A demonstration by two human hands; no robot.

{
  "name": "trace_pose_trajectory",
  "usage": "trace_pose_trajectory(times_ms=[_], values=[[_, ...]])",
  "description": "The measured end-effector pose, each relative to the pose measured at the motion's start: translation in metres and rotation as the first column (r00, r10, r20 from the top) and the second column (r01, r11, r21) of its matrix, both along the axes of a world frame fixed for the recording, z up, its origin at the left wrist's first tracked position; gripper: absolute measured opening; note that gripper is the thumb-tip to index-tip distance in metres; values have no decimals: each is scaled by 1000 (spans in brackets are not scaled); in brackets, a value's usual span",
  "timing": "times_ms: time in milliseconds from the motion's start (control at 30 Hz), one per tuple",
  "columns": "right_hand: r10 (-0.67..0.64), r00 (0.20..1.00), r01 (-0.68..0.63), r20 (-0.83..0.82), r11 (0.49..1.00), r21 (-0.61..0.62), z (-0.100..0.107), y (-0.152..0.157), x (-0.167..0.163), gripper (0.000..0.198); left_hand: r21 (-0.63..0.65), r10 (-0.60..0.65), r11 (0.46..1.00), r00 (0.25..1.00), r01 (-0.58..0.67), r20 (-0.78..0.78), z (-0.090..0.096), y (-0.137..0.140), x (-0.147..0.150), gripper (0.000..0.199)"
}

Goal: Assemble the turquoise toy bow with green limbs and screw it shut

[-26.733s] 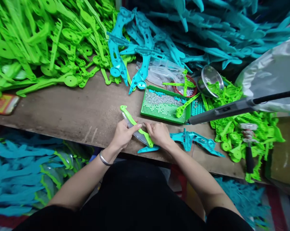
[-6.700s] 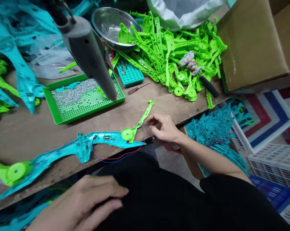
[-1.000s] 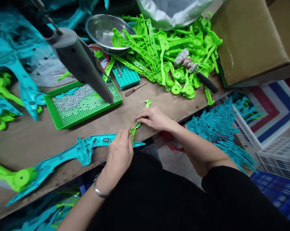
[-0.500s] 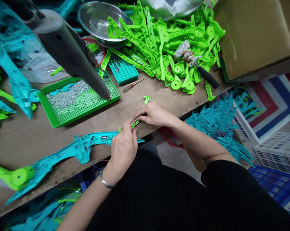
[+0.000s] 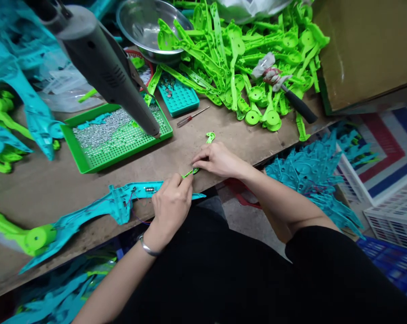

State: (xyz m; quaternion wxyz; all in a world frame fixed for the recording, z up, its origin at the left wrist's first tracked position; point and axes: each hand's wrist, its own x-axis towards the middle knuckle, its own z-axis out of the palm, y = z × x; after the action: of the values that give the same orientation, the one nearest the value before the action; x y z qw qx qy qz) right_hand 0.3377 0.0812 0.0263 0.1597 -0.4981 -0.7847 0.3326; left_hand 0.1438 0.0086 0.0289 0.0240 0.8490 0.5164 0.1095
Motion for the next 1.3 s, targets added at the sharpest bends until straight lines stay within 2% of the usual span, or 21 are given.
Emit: trace_pose_trajectory(times_ms=[100, 233, 367, 500, 600, 733, 833, 967, 1100, 1200, 1300], values=[[-17, 1000, 17, -8, 1000, 12, -2, -2, -2, 12, 50, -35, 998, 998, 38, -49, -3, 1, -2, 29], [-51, 999, 51, -14, 999, 10, -4, -2, -6, 12, 23, -54, 998, 998, 54, -14, -5, 0, -2, 30], [-67, 998, 67, -3, 998, 8, -3, -3, -8, 11, -14, 54, 998, 996, -53, 67, -4, 0, 0, 33], [-86, 996, 86, -23, 996, 9, -2, -4, -8, 11, -115, 160, 982, 982, -148, 102, 1, 7, 4, 33], [-87, 996, 87, -16, 996, 1, -1, -4, -9, 11, -200, 210, 963, 970, -183, 122, 6, 16, 7, 27], [-82, 997, 82, -13, 997, -5, 1, -3, -9, 11, -261, 211, 949, 970, -175, 117, 9, 25, 12, 20], [-84, 996, 84, -2, 996, -32, 3, -2, -10, 12, -215, 170, 967, 977, -140, 128, 6, 28, 15, 18], [-86, 996, 87, 18, 995, -55, 6, -2, -10, 14, -22, 22, 1000, 997, -21, 74, -1, 25, 16, 19], [-97, 995, 98, 18, 994, -55, 5, -3, -10, 13, 179, -145, 972, 987, 154, -62, -4, 19, 10, 23], [-99, 995, 98, 1, 993, -59, 4, -3, -10, 11, 217, -190, 953, 976, 210, -110, -6, 15, 6, 23], [-106, 994, 105, -3, 992, -67, 3, -3, -9, 10, 215, -219, 949, 972, 232, -84, -9, 12, 5, 23]])
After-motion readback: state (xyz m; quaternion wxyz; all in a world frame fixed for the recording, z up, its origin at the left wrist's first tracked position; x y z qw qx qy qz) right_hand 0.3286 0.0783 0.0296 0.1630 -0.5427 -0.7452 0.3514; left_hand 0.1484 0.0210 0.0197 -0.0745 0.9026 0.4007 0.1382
